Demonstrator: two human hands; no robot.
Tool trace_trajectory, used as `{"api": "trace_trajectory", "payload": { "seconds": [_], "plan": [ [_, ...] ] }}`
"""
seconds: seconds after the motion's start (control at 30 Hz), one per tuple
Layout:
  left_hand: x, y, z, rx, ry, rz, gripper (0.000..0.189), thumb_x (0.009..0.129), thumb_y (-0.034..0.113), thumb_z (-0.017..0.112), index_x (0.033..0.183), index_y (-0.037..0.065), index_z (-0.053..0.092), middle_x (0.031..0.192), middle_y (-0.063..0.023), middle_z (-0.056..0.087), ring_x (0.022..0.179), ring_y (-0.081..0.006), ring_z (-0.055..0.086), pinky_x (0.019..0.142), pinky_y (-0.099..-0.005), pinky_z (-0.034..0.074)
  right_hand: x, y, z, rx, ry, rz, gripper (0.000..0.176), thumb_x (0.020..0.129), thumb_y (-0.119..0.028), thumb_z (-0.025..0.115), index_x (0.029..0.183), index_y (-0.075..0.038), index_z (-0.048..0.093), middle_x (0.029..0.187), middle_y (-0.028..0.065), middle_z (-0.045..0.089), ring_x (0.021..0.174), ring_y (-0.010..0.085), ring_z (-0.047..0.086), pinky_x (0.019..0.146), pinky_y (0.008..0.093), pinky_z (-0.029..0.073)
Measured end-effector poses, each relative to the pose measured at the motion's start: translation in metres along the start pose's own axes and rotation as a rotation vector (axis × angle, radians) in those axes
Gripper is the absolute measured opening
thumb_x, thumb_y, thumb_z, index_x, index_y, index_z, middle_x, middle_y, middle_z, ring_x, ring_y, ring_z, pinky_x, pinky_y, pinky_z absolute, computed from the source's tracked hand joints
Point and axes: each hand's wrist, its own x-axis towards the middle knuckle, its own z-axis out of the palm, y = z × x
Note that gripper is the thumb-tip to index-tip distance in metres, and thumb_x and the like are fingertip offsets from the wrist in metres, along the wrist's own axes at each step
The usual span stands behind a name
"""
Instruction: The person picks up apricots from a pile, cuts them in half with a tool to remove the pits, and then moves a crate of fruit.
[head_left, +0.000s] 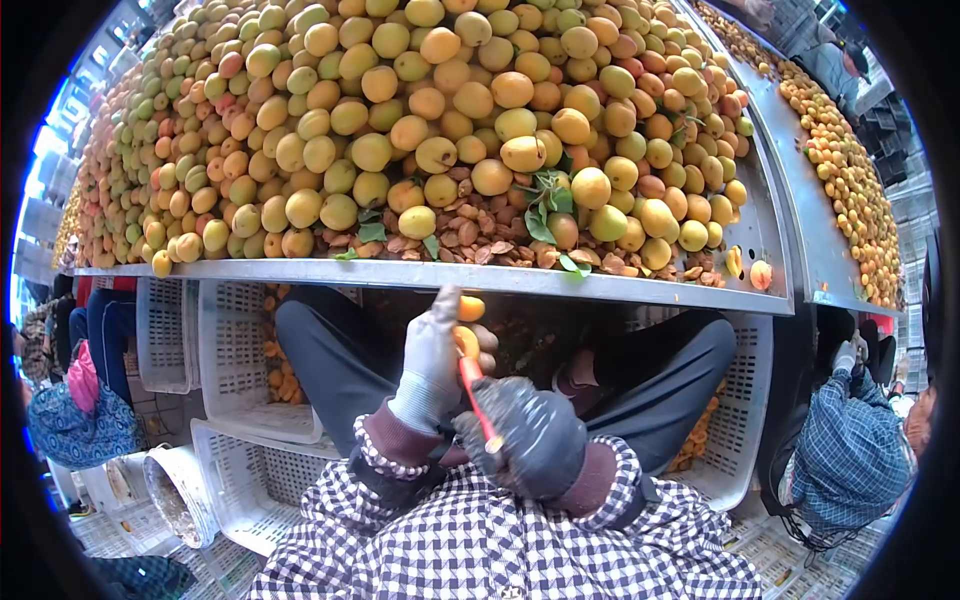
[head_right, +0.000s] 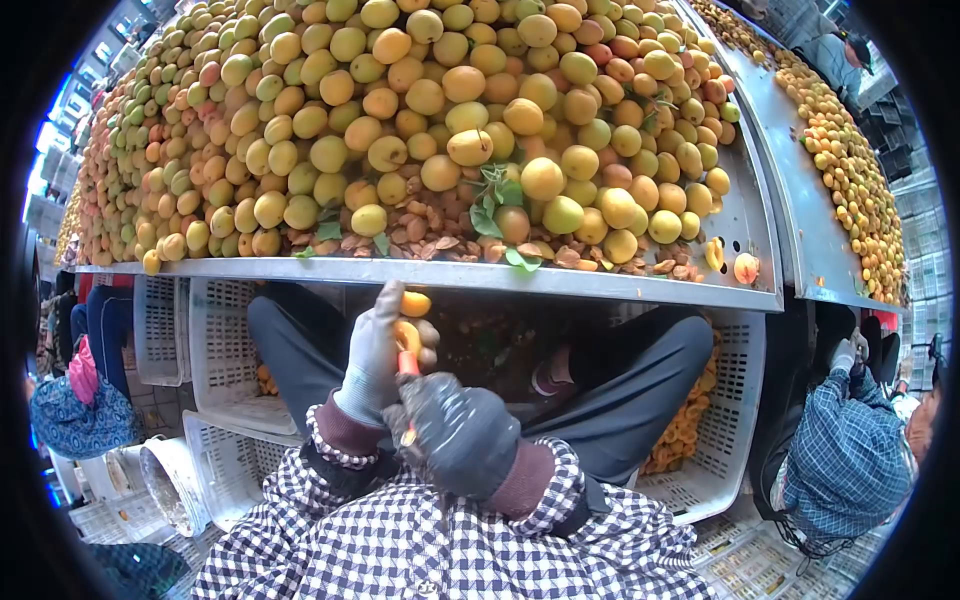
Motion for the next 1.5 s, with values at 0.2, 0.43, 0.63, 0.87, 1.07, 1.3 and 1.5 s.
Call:
{"api": "trace_trajectory", "payload": {
  "seconds": [0.2,0.43,0.63,0.87,1.07,1.3,1.5],
  "plan": [
    [0.006,-0.011,-0.007,-0.316,-0.015,-0.006,0.043,0.094,0.041,0.052,0.104,-0.001,0.052,0.084,-0.017,0.063,0.065,-0.0247,0.064,0.056,-0.0309,0.054,-0.022,0.025,-0.007,0.357,0.116,0.108,0.026,0.082,-0.01,0.068,0.104,0.003,0.061,0.084,0.0161,0.064,0.073,0.0239,0.065,0.059,0.0323,0.054],
    [-0.01,-0.015,0.005,-0.057,-0.081,0.189,0.039,0.096,0.037,0.05,0.113,0.001,0.048,0.088,-0.0157,0.063,0.071,-0.0242,0.066,0.059,-0.0326,0.056,-0.02,0.023,-0.036,1.042,0.188,0.848,0.018,0.089,-0.01,0.063,0.101,0.004,0.061,0.084,0.0097,0.064,0.067,0.0112,0.064,0.057,0.023,0.053],
    [-0.014,-0.015,0.005,-0.202,-0.052,0.353,0.036,0.096,0.033,0.049,0.115,0.003,0.052,0.09,-0.0137,0.064,0.074,-0.0246,0.065,0.057,-0.03,0.052,-0.034,0.008,-0.043,0.788,0.265,0.667,0.018,0.087,-0.004,0.064,0.101,0.005,0.058,0.086,0.0111,0.064,0.065,0.0143,0.063,0.055,0.0258,0.053],
    [-0.062,0.055,-0.062,0.01,0.159,0.563,0.041,0.094,0.035,0.048,0.118,0.002,0.051,0.087,-0.014,0.065,0.069,-0.0216,0.067,0.05,-0.0245,0.05,-0.046,0.022,-0.04,0.699,0.238,0.566,0.022,0.082,-0.005,0.071,0.097,0.002,0.057,0.083,0.0097,0.063,0.066,0.0111,0.061,0.056,0.0237,0.051],
    [-0.053,0.081,-0.168,0.731,0.702,0.865,0.058,0.088,0.012,0.061,0.138,-0.001,0.034,0.128,-0.0147,0.048,0.115,-0.0209,0.051,0.094,-0.0296,0.044,-0.048,0.036,-0.068,0.655,0.29,0.603,0.018,0.09,-0.013,0.064,0.102,0.001,0.059,0.082,0.0056,0.062,0.07,0.0115,0.059,0.062,0.0253,0.05],
    [-0.018,0.105,0.03,0.7,-0.027,0.742,0.04,0.088,0.012,0.058,0.124,-0.003,0.05,0.118,-0.0095,0.056,0.11,-0.0178,0.052,0.097,-0.0288,0.037,-0.039,0.048,-0.083,1.386,0.539,0.746,0.021,0.096,-0.015,0.055,0.11,0.001,0.054,0.08,0.0046,0.059,0.068,0.0109,0.057,0.064,0.0272,0.051],
    [0.068,0.066,0.15,1.52,-0.029,1.22,0.06,0.077,0.03,0.07,0.128,0.006,0.051,0.128,-0.0189,0.051,0.124,-0.0339,0.044,0.106,-0.0422,0.031,-0.069,0.061,-0.114,1.022,0.506,0.931,0.021,0.094,-0.015,0.058,0.111,-0.003,0.055,0.073,-0.0008,0.056,0.054,0.0045,0.049,0.047,0.0196,0.042]
  ]
}}
